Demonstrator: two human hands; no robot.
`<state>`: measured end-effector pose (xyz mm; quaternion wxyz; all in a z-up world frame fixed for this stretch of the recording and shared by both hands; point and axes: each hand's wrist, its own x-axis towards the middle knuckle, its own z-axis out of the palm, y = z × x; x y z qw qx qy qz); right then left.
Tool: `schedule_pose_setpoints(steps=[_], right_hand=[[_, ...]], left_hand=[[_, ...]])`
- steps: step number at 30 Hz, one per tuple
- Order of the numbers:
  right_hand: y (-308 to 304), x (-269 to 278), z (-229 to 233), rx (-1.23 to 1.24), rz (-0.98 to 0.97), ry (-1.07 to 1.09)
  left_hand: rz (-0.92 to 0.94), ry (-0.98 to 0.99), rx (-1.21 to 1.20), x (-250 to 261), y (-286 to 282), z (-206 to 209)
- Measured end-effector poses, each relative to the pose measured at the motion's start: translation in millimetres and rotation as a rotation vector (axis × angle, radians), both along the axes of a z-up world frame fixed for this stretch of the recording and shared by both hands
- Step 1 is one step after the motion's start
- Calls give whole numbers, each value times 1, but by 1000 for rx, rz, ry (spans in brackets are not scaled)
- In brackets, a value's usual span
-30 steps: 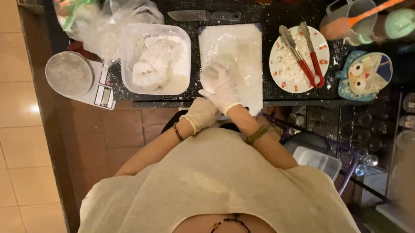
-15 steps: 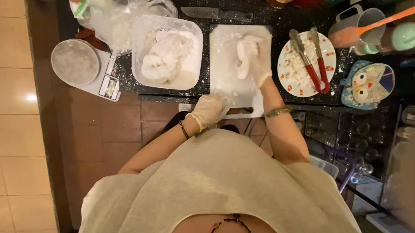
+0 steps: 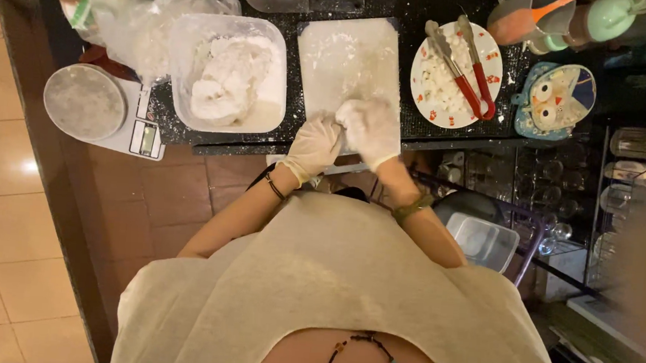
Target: Knead and shape dough on a cutting board.
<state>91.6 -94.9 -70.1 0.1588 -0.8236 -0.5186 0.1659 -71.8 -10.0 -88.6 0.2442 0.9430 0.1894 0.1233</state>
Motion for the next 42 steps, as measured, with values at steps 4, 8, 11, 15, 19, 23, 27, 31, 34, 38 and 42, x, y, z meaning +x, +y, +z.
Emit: schedule_pose_setpoints(steps=[4,8,11,15,19,23,27,31,34,38,42], right_hand=[[12,-44,15,-33,50,-221],[32,-46,19,351,30,-567],[49,-30,-7,162,46,-523],[92,-9,-24,-299,41,-351],[137,-6,18,-292,-23,-378],[158,0,26,-46,2,-537],[177,9,32,130,-14,-472],[175,21,43,74,-189,-202],[160,46,19,16,-166,-166],[124,34,31,-114,250,-611],[82,4,35,-141,192,-568]], left_hand=[[48,-14,-13,-3,-4,-36],[-1,-167,110,-8,5,-27],[21,-160,-50,-6,12,-26],[79,119,-343,2,16,-44],[77,14,-86,6,15,-33],[50,97,-142,4,11,-45],[96,141,-141,3,7,-39],[95,-30,4,1,7,-37],[89,135,-65,4,5,-53],[76,70,-201,4,8,-49],[98,60,-93,6,6,-50]])
